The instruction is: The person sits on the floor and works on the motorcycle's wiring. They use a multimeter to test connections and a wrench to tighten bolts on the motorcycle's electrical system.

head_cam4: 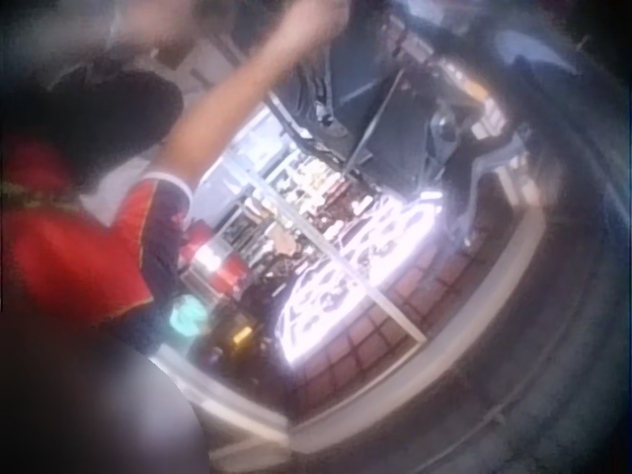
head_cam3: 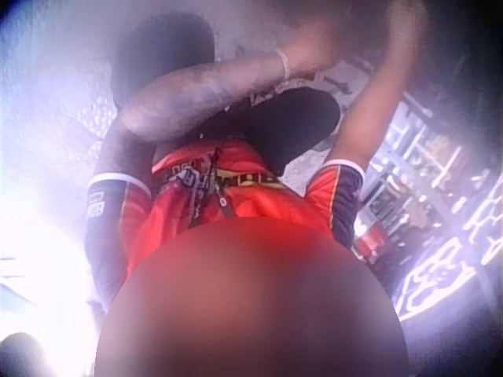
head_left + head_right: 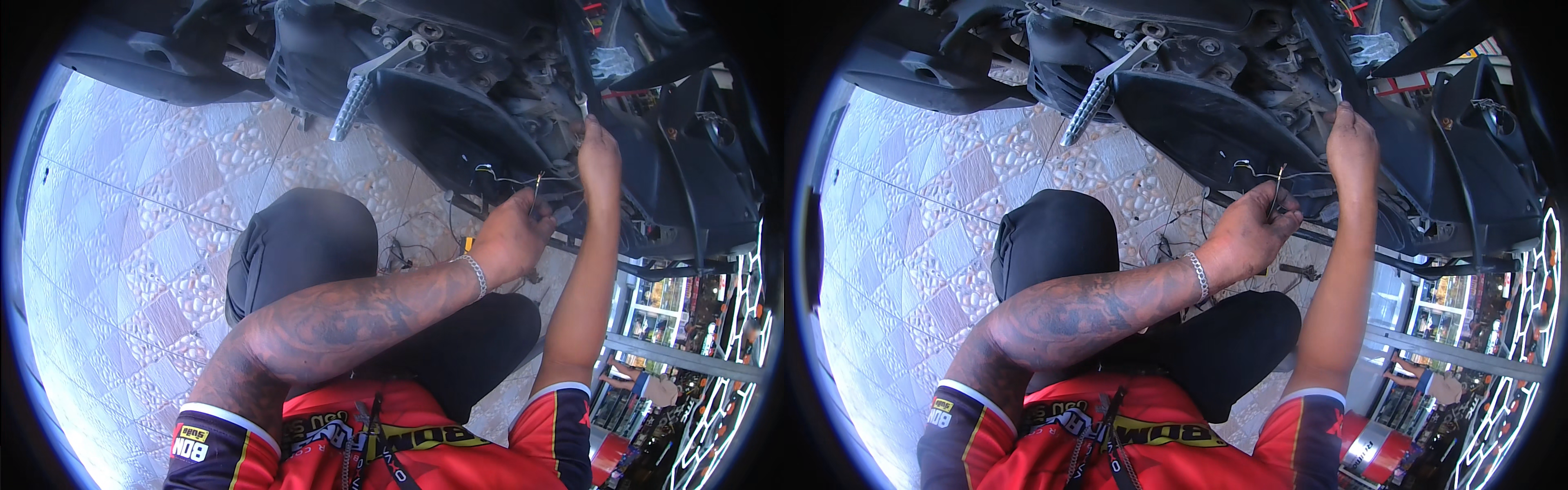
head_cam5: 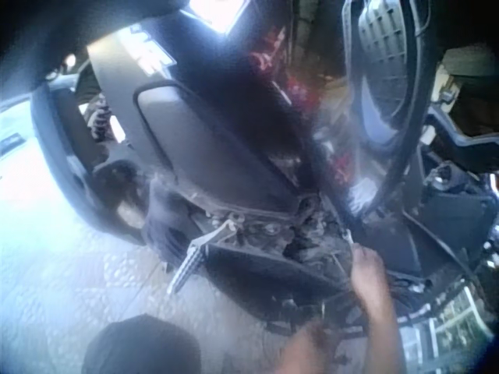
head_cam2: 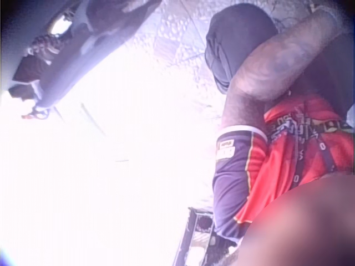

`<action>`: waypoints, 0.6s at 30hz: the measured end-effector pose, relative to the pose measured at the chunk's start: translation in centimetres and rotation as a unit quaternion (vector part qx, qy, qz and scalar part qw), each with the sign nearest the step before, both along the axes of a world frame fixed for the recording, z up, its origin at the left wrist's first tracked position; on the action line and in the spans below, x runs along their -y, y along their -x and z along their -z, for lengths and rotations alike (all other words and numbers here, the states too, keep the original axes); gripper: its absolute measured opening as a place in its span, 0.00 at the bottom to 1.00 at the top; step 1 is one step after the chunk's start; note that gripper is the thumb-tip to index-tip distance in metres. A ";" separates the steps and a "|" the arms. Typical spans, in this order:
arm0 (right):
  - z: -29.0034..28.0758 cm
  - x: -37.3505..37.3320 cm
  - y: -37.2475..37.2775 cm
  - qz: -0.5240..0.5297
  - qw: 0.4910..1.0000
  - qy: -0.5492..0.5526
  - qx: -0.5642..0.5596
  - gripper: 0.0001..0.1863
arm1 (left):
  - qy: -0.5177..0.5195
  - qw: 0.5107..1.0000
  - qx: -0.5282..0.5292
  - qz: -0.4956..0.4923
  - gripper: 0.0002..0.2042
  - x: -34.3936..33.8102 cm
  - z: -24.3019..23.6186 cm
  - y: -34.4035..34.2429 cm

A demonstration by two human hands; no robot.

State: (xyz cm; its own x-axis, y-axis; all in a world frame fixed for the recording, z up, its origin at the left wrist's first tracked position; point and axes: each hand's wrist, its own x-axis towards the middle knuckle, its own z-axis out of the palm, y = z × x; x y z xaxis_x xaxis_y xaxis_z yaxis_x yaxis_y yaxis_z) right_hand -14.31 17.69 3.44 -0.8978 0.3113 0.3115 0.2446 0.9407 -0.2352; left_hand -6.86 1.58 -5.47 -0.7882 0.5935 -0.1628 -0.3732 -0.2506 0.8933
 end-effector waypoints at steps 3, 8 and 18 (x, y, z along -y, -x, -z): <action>-1.2 0.7 -1.7 0.039 0.999 0.015 0.027 0.20 | -0.001 1.000 -0.001 -0.006 0.09 0.0 0.0 0.0; -0.3 0.2 -0.7 0.084 0.891 0.440 0.080 0.15 | -0.001 1.000 -0.001 -0.016 0.10 0.1 0.0 -0.1; -0.3 0.6 0.0 0.023 0.799 0.576 0.172 0.12 | -0.008 0.999 -0.001 -0.039 0.11 0.5 -0.1 -0.2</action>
